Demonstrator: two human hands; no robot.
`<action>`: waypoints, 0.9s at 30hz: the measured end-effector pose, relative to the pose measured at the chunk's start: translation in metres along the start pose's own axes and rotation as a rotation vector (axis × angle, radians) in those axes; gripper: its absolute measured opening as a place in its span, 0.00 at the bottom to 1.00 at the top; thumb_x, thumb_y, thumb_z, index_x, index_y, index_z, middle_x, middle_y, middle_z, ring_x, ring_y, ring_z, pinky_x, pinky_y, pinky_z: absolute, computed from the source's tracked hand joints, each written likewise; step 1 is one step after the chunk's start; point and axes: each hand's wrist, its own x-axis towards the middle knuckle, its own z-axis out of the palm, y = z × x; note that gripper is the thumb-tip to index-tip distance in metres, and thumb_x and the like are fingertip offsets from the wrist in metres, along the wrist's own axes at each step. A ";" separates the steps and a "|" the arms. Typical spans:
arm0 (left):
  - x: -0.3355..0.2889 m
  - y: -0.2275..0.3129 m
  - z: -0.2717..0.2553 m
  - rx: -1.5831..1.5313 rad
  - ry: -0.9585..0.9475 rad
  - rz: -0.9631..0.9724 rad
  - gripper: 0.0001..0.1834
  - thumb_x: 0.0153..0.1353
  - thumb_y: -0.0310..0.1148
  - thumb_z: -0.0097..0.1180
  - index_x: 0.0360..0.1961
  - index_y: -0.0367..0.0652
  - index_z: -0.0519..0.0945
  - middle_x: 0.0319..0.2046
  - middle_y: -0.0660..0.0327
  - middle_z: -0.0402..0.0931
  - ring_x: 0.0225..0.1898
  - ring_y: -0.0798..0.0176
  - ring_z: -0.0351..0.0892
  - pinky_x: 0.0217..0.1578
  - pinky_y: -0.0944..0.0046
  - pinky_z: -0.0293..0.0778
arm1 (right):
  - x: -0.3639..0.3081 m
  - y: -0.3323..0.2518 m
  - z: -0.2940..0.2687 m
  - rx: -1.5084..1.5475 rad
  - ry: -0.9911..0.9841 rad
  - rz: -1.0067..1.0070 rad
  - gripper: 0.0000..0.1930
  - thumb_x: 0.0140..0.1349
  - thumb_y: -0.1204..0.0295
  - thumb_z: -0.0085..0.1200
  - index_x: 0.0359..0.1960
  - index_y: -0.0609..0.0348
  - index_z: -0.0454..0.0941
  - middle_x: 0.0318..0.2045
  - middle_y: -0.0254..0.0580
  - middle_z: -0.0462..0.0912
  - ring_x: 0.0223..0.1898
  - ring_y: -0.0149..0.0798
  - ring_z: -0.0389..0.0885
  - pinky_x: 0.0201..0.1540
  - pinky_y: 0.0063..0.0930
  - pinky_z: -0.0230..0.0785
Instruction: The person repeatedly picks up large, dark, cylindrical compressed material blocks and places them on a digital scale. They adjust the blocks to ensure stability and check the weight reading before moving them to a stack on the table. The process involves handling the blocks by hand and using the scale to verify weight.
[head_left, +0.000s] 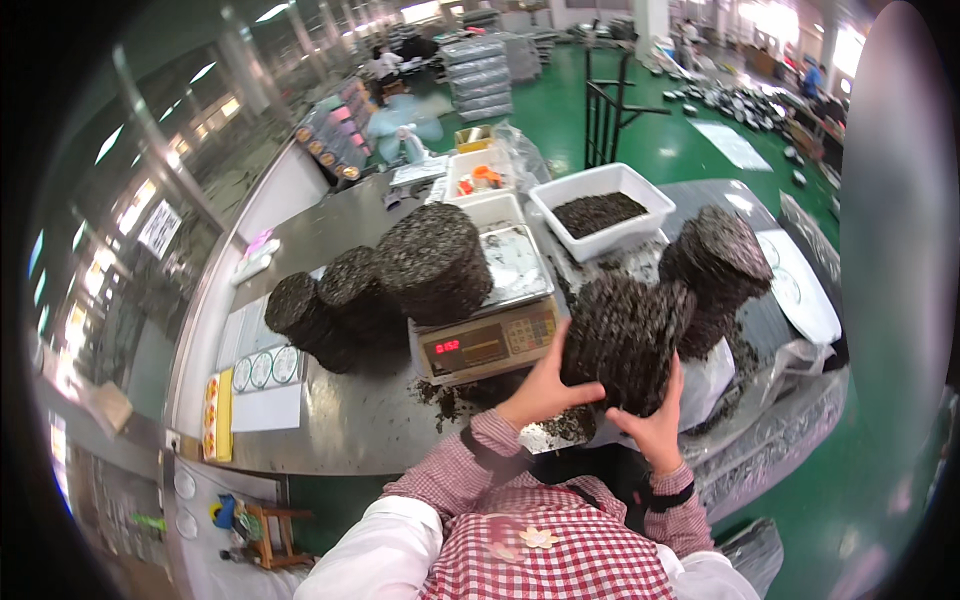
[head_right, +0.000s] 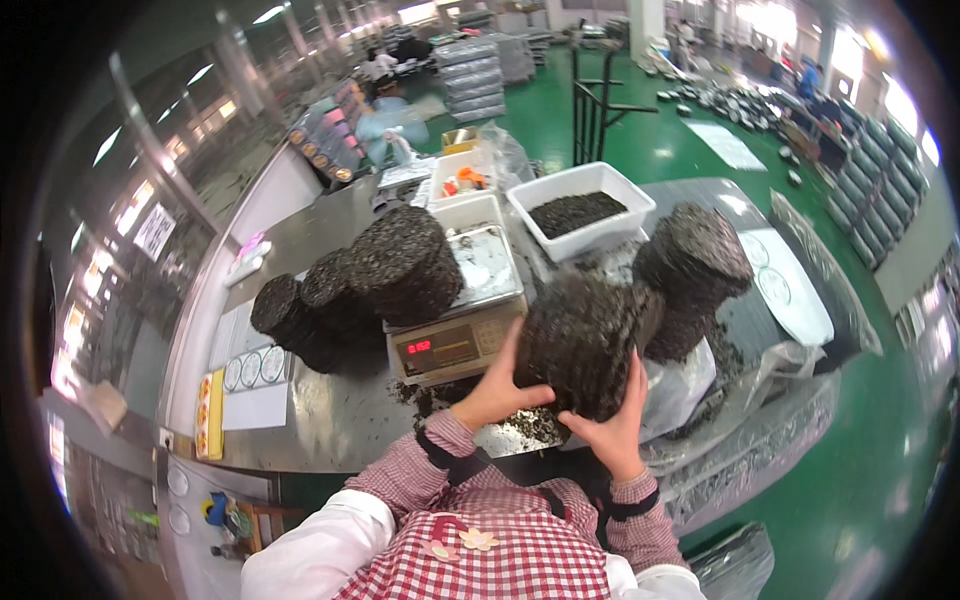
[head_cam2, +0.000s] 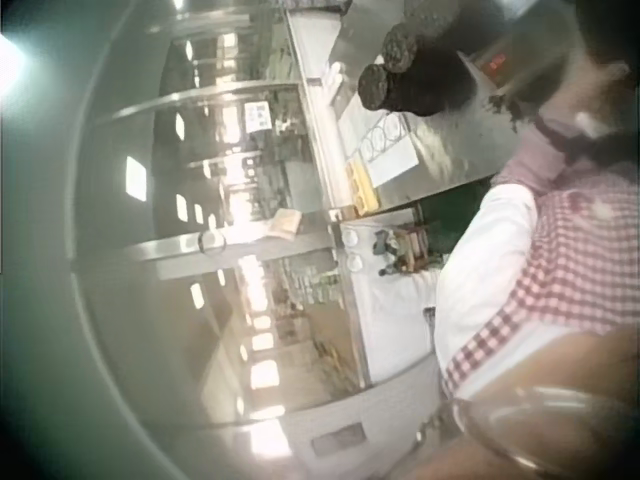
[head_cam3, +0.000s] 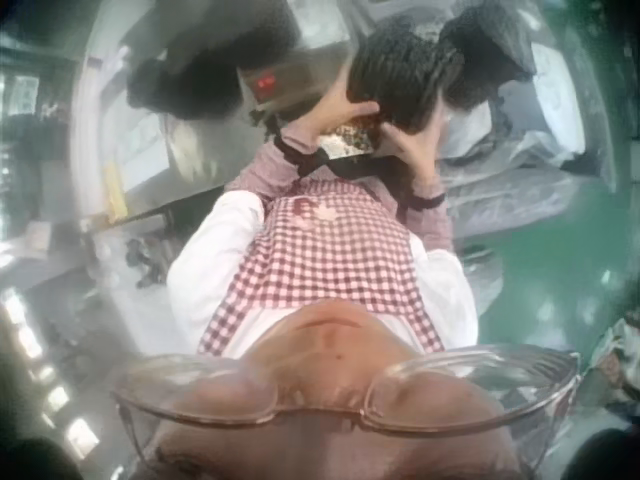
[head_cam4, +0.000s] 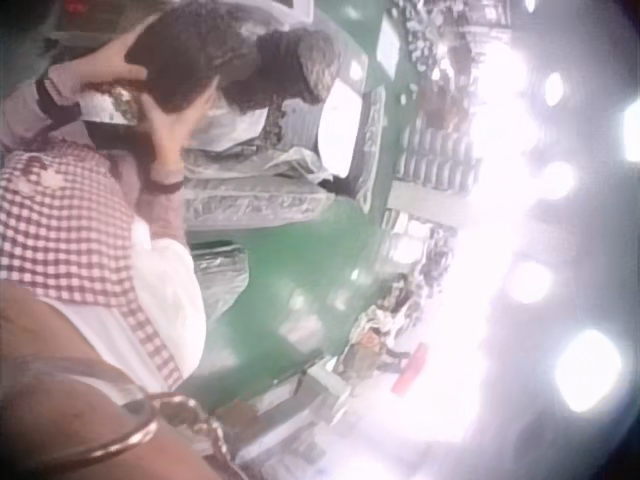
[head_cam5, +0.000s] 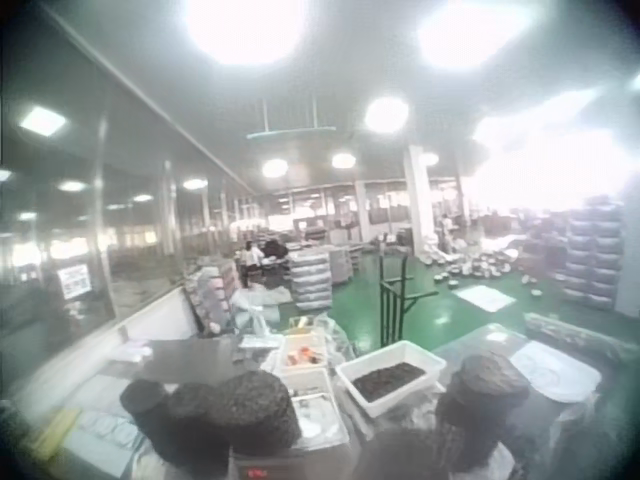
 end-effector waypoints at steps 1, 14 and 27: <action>0.003 0.001 -0.021 0.019 0.102 0.106 0.65 0.50 0.44 0.76 0.75 0.36 0.40 0.71 0.45 0.53 0.71 0.54 0.55 0.70 0.57 0.52 | 0.023 -0.018 0.008 -0.069 -0.053 -0.147 0.68 0.33 0.52 0.80 0.73 0.64 0.47 0.69 0.58 0.54 0.69 0.55 0.58 0.70 0.45 0.53; 0.023 0.039 -0.293 -0.884 0.326 0.070 0.33 0.72 0.59 0.39 0.65 0.45 0.69 0.59 0.65 0.75 0.58 0.65 0.74 0.60 0.60 0.67 | 0.235 -0.223 0.233 -0.593 -0.357 -0.986 0.38 0.62 0.38 0.50 0.67 0.47 0.69 0.65 0.58 0.66 0.67 0.59 0.61 0.69 0.51 0.51; 0.022 -0.065 -0.382 -0.328 0.476 -0.152 0.41 0.70 0.66 0.31 0.63 0.37 0.67 0.51 0.54 0.75 0.48 0.61 0.74 0.52 0.63 0.67 | 0.238 -0.214 0.320 -0.764 -0.680 -0.793 0.29 0.71 0.43 0.38 0.63 0.47 0.75 0.59 0.54 0.73 0.62 0.55 0.67 0.67 0.47 0.55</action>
